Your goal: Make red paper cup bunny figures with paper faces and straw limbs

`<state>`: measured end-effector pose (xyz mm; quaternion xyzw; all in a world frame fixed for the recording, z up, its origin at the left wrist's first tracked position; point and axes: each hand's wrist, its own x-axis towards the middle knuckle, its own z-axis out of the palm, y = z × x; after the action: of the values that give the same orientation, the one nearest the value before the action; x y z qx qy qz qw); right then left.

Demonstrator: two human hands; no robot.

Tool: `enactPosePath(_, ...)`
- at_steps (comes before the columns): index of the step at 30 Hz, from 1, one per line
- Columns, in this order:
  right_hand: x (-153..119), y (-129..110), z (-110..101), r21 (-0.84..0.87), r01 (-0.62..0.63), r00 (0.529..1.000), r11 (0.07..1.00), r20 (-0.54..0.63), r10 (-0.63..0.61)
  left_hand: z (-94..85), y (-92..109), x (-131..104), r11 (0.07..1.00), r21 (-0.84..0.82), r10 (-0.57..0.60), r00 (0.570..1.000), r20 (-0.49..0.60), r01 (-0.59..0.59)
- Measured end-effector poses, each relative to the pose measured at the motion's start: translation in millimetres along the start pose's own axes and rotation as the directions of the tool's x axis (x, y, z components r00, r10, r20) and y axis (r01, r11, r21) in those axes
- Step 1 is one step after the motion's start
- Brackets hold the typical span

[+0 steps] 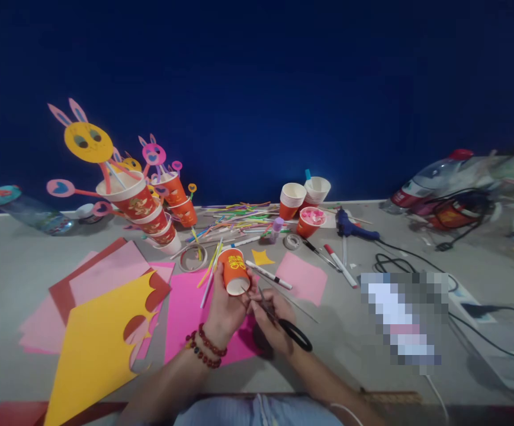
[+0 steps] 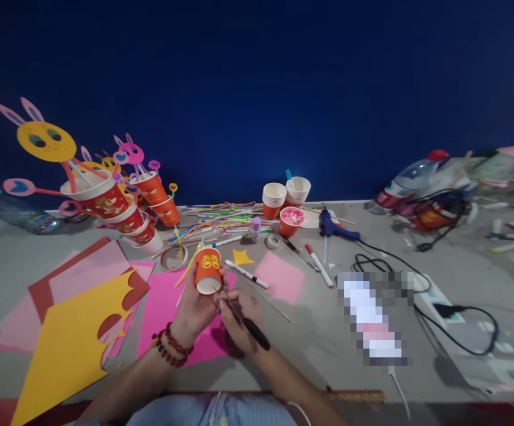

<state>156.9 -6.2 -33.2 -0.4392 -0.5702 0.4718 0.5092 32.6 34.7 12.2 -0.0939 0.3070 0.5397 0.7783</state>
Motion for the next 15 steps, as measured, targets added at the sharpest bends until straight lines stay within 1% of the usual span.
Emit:
enactPosePath(4,-1.2,2.4,-0.3,-0.075,0.022,1.000,0.997,0.002,-0.022,-2.6,-1.5,2.7,1.000,0.006,-0.015,1.000,-0.028,0.015)
enactPosePath(10,-1.8,5.3,1.6,-0.056,-0.022,1.000,0.998,0.012,0.022,-3.3,-6.3,4.1,0.998,0.038,0.048,0.998,-0.037,-0.046)
enactPosePath(15,-1.9,11.1,3.0,-0.058,-0.022,1.000,0.998,0.016,0.023,-4.0,-10.0,4.0,0.995,0.050,0.082,0.996,-0.030,-0.081)
